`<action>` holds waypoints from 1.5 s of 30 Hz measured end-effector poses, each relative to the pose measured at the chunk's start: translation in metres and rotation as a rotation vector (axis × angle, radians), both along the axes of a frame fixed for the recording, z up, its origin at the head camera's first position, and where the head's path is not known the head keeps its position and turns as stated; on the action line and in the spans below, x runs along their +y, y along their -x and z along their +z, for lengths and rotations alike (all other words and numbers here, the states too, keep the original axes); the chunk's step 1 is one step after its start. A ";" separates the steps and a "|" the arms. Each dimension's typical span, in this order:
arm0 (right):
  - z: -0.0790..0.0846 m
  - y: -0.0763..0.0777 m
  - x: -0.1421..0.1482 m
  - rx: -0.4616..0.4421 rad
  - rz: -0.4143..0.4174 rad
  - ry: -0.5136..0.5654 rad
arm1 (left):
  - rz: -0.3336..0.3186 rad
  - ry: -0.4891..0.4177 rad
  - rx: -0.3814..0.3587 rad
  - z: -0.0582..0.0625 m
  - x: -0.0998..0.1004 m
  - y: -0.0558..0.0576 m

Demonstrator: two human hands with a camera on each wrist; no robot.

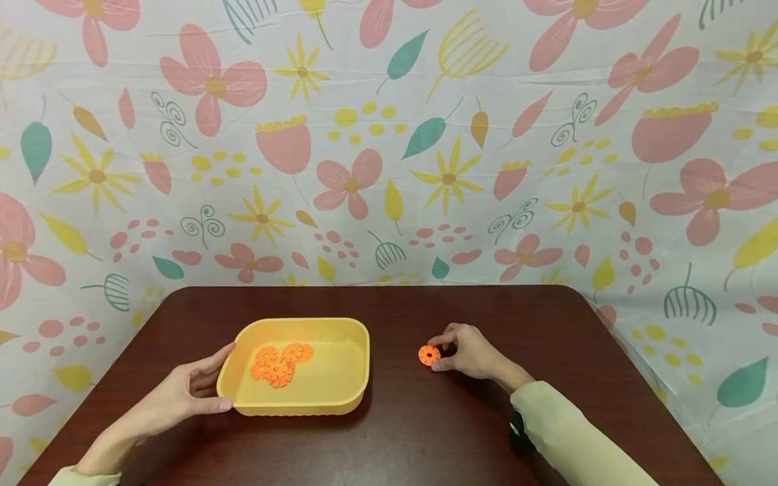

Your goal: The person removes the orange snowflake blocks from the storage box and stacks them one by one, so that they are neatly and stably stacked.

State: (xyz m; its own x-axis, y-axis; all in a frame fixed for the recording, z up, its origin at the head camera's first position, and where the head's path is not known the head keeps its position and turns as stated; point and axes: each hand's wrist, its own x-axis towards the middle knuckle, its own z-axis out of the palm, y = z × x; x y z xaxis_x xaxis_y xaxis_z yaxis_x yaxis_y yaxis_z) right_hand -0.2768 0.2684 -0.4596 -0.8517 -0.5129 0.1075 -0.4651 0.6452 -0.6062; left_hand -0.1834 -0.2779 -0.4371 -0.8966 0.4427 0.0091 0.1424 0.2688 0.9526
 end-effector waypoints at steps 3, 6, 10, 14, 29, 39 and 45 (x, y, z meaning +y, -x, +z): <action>0.001 0.000 0.000 0.001 -0.002 -0.001 | 0.002 0.002 0.000 0.000 0.000 -0.001; 0.003 -0.001 -0.001 -0.002 -0.009 -0.006 | 0.007 0.003 -0.003 0.000 0.000 -0.001; 0.004 -0.001 -0.002 -0.006 -0.020 -0.014 | 0.013 0.000 -0.008 -0.001 0.000 -0.001; 0.004 -0.002 -0.002 -0.007 -0.025 -0.015 | 0.015 0.000 -0.012 -0.001 0.000 -0.001; 0.004 0.000 -0.004 -0.012 0.004 0.005 | 0.019 0.014 0.006 -0.001 0.000 -0.001; 0.002 0.000 -0.004 -0.023 -0.015 0.004 | 0.016 0.010 0.008 -0.001 0.001 0.000; 0.004 -0.001 -0.004 -0.027 -0.023 0.005 | 0.015 0.012 0.006 -0.002 0.000 0.001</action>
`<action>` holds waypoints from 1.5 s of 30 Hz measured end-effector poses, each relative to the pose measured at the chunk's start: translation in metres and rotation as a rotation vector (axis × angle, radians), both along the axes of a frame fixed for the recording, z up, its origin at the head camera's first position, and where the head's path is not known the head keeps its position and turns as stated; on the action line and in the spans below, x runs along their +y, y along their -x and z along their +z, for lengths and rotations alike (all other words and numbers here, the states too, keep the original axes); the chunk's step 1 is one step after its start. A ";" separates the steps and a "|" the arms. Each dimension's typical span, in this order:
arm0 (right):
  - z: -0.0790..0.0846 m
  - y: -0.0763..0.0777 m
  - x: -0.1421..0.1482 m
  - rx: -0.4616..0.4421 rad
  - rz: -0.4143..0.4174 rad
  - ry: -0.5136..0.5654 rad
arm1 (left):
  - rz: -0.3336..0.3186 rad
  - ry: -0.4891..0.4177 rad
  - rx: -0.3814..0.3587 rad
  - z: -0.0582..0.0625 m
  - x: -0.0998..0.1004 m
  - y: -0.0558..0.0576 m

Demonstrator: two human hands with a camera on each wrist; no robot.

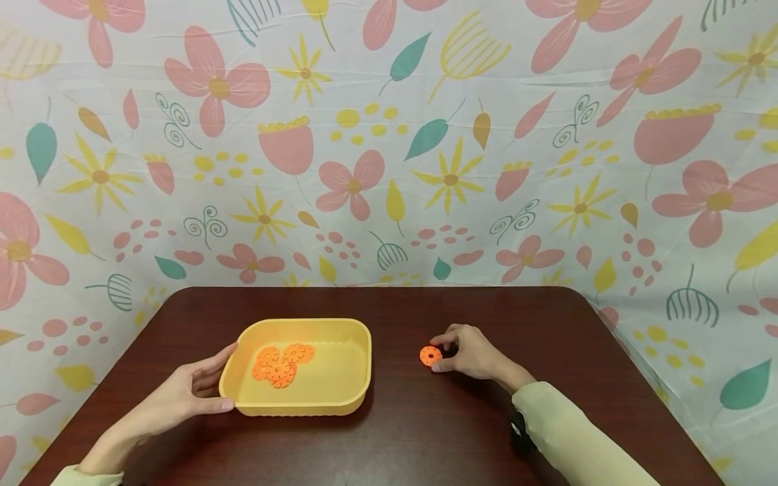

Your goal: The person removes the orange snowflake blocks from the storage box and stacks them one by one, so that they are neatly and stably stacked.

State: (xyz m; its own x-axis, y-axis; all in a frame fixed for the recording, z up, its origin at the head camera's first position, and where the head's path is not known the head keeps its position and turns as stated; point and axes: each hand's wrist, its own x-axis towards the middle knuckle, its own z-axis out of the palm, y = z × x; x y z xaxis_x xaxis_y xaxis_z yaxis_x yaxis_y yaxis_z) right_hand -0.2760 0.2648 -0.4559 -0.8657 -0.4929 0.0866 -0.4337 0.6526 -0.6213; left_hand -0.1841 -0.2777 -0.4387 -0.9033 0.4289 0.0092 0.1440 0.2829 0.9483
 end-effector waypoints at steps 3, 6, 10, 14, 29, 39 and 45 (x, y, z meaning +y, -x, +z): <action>0.003 0.000 0.001 -0.006 -0.002 -0.001 | 0.003 0.011 0.005 0.000 -0.001 0.000; 0.007 0.001 0.002 -0.005 -0.004 -0.007 | 0.006 0.016 0.003 0.000 -0.001 0.000; 0.015 0.004 0.000 0.010 -0.008 -0.010 | 0.007 0.018 -0.003 0.000 -0.001 0.000; 0.026 0.007 -0.007 0.017 0.003 -0.006 | 0.003 0.014 -0.006 0.000 -0.001 0.000; 0.060 -0.001 -0.088 0.030 0.163 0.061 | -0.016 -0.005 -0.009 0.000 -0.002 0.001; 0.070 -0.009 -0.147 0.034 0.303 0.078 | -0.018 -0.011 0.001 0.000 -0.002 0.002; 0.064 -0.014 -0.178 -0.002 0.333 0.066 | -0.007 -0.010 -0.009 -0.002 -0.002 0.002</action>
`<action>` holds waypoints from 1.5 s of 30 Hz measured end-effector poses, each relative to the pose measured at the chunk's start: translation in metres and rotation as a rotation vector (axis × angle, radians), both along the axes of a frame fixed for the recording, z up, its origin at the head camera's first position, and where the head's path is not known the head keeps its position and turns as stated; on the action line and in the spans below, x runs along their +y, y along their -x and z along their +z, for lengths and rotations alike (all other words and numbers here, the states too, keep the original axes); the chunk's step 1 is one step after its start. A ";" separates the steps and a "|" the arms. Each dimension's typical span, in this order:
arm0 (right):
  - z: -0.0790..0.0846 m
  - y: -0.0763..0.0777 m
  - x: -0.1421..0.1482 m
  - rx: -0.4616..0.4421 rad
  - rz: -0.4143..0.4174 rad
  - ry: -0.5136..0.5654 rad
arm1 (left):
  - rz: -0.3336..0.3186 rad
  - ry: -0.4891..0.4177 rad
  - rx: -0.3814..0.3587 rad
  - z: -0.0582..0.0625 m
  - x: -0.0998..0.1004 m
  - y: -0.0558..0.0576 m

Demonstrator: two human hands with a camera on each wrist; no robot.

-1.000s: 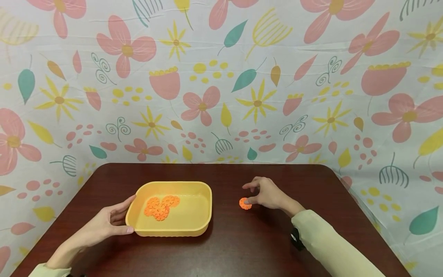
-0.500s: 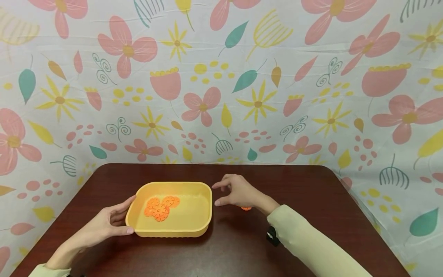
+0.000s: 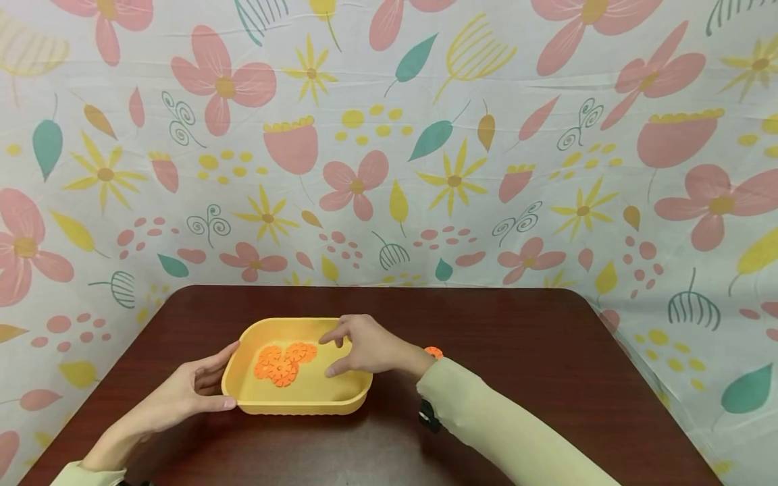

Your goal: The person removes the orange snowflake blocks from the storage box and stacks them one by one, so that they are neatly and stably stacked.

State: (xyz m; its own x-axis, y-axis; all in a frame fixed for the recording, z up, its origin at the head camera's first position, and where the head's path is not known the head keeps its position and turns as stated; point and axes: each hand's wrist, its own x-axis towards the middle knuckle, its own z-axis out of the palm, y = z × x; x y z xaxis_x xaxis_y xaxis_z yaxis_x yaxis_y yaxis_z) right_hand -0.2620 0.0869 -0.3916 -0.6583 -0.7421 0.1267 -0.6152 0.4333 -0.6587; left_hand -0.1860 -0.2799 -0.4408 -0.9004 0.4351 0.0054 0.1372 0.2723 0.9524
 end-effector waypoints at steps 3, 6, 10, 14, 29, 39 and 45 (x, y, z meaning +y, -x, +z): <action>-0.003 -0.001 -0.013 -0.015 0.025 -0.006 | -0.001 -0.001 0.002 0.000 0.000 0.000; -0.008 0.000 -0.024 -0.008 0.053 -0.021 | -0.006 0.004 0.005 0.000 0.000 0.000; -0.015 0.004 -0.036 -0.009 0.047 -0.048 | -0.014 0.006 0.007 0.000 0.001 0.000; -0.021 0.008 -0.047 -0.033 0.032 -0.065 | -0.016 0.008 0.010 0.001 0.001 0.001; -0.037 0.019 -0.074 -0.038 0.019 -0.123 | 0.000 0.021 0.002 0.005 0.003 0.001; -0.044 0.022 -0.083 0.019 0.037 -0.133 | -0.009 0.012 0.004 0.005 0.001 0.000; -0.045 0.022 -0.086 0.019 0.039 -0.139 | -0.012 0.007 0.007 0.005 0.000 -0.001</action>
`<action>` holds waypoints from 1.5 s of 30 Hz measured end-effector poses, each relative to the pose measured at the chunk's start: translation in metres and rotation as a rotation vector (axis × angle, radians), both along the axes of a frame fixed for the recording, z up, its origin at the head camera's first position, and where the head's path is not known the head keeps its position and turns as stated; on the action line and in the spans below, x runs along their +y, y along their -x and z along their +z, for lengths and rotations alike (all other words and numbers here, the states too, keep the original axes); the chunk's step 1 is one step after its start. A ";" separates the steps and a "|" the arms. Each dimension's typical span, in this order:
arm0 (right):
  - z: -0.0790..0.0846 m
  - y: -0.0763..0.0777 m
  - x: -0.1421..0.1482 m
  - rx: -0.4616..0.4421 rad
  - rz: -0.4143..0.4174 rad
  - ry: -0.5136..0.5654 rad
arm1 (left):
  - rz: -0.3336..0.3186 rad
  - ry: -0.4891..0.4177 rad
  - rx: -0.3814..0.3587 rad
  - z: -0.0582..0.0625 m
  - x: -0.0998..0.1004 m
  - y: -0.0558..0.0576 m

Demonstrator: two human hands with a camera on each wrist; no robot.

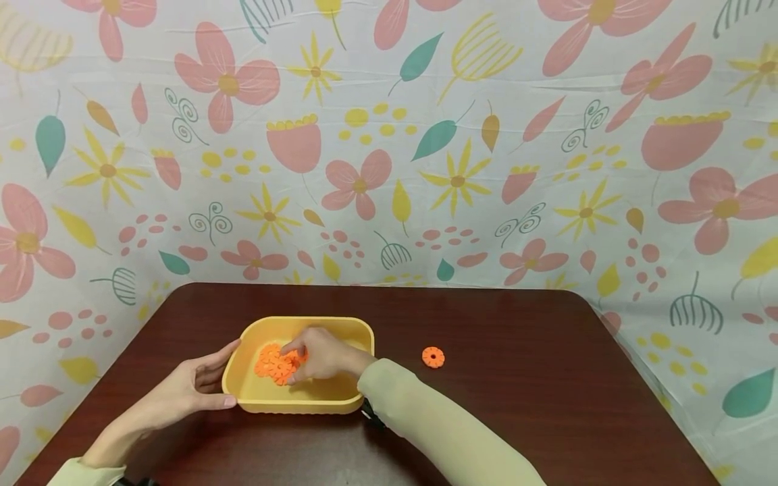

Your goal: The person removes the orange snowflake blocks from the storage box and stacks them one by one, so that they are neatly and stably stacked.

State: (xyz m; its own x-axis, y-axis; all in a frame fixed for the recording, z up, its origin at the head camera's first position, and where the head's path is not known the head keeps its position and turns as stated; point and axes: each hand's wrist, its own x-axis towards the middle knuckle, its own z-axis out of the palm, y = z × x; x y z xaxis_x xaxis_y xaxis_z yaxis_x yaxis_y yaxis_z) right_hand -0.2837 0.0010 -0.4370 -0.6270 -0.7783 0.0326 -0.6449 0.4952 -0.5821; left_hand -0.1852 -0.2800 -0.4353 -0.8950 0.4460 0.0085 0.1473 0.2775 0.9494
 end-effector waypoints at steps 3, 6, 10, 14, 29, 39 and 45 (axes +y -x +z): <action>-0.001 0.000 -0.002 -0.016 -0.008 0.010 | -0.006 -0.013 -0.003 0.000 -0.001 0.000; -0.001 0.000 -0.003 -0.031 -0.020 0.016 | -0.012 -0.030 -0.008 -0.001 -0.001 0.001; -0.001 0.000 -0.006 -0.051 -0.033 0.006 | -0.017 -0.033 -0.012 -0.003 -0.001 0.002; -0.002 0.001 -0.007 -0.055 -0.035 -0.011 | -0.010 -0.029 -0.016 -0.002 -0.001 0.002; -0.007 0.003 -0.002 0.034 0.097 -0.023 | -0.016 -0.026 -0.007 -0.001 -0.001 0.001; -0.007 0.003 0.005 -0.047 0.031 0.022 | -0.014 -0.016 0.002 -0.002 -0.001 0.001; -0.009 0.002 0.004 -0.053 0.036 -0.012 | -0.011 -0.007 -0.003 -0.002 -0.001 0.000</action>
State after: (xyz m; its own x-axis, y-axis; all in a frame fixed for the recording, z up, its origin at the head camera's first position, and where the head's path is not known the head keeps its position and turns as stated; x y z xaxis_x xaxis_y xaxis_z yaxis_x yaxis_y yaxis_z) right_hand -0.2855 0.0055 -0.4456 -0.5993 -0.8005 -0.0096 -0.6305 0.4793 -0.6105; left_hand -0.1849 -0.2809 -0.4377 -0.8902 0.4555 0.0092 0.1477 0.2694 0.9516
